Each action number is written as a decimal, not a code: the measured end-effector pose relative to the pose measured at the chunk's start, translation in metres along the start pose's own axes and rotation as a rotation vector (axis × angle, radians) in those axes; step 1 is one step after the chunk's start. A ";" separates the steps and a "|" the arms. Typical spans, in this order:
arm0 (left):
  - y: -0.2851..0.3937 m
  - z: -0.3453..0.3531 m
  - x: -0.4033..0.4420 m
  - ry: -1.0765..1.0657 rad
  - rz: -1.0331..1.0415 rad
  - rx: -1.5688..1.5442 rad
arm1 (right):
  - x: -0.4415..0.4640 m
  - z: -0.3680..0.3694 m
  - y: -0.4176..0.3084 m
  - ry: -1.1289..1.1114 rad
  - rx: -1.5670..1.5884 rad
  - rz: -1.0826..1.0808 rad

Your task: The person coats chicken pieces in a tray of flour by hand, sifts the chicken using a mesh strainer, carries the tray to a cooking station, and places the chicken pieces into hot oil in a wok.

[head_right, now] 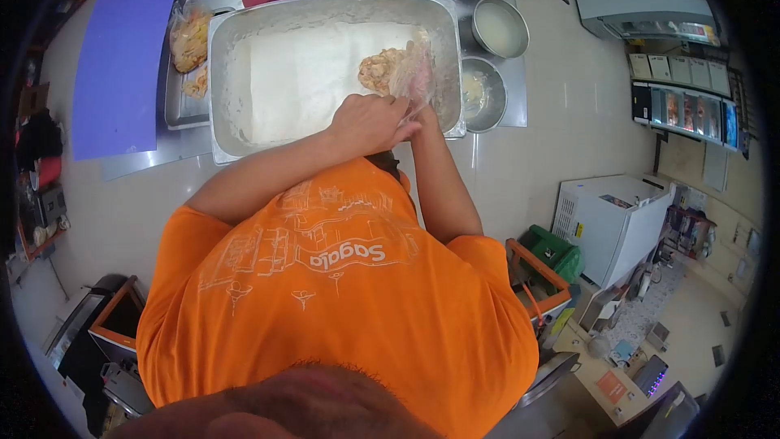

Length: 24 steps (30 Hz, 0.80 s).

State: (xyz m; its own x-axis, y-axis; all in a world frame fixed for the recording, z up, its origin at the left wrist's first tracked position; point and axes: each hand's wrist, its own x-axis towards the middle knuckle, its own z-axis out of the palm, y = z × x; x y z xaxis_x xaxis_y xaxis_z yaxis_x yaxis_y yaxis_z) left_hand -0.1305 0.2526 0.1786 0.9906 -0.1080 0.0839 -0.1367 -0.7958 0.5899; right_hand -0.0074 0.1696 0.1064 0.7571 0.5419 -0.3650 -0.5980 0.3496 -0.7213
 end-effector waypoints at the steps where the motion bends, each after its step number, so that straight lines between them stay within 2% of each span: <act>1: -0.004 0.005 0.002 0.006 -0.002 0.010 | 0.005 -0.004 0.002 -0.027 -0.016 -0.003; 3: -0.008 0.014 0.006 0.041 0.104 -0.011 | 0.011 -0.011 0.010 -0.030 0.008 -0.009; 5: -0.010 0.019 0.005 0.056 0.198 -0.036 | 0.024 -0.035 0.026 -0.090 -0.267 -0.273; 6: -0.009 0.021 0.001 0.053 0.238 -0.051 | 0.036 -0.057 0.042 -0.149 -0.554 -0.534; 8: -0.012 0.022 -0.004 0.012 0.279 -0.073 | 0.034 -0.053 0.041 -0.201 -0.509 -0.550; 10: -0.018 0.023 -0.008 -0.063 0.282 -0.090 | -0.002 0.000 0.005 -0.173 0.139 -0.044; 13: -0.023 0.029 -0.011 0.017 0.395 -0.122 | -0.012 0.021 0.001 -0.140 0.149 -0.031; 15: -0.028 0.029 -0.010 -0.038 0.316 -0.139 | -0.008 0.021 0.002 -0.007 -0.105 -0.166; 18: -0.038 0.013 -0.015 -0.104 0.233 -0.163 | 0.005 0.003 -0.017 -0.088 -0.235 -0.373; 20: -0.043 -0.005 -0.027 -0.084 0.180 -0.214 | 0.020 -0.017 -0.033 -0.209 -0.186 -0.373; 21: -0.046 -0.013 -0.035 -0.043 0.146 -0.257 | 0.031 -0.027 -0.037 -0.257 -0.138 -0.302; 23: -0.050 -0.033 -0.055 -0.042 0.088 -0.336 | 0.002 -0.012 -0.040 -0.179 -0.093 -0.165; 24: -0.056 -0.037 -0.066 0.012 0.076 -0.352 | -0.033 0.041 -0.053 -0.082 -0.097 -0.111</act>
State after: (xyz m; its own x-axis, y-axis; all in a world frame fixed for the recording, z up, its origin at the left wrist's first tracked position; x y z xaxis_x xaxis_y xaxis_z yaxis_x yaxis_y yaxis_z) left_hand -0.1879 0.3266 0.1697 0.9777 -0.1507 0.1462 -0.2048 -0.5313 0.8221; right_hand -0.0115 0.1649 0.1806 0.7906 0.5660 -0.2338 -0.4808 0.3371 -0.8095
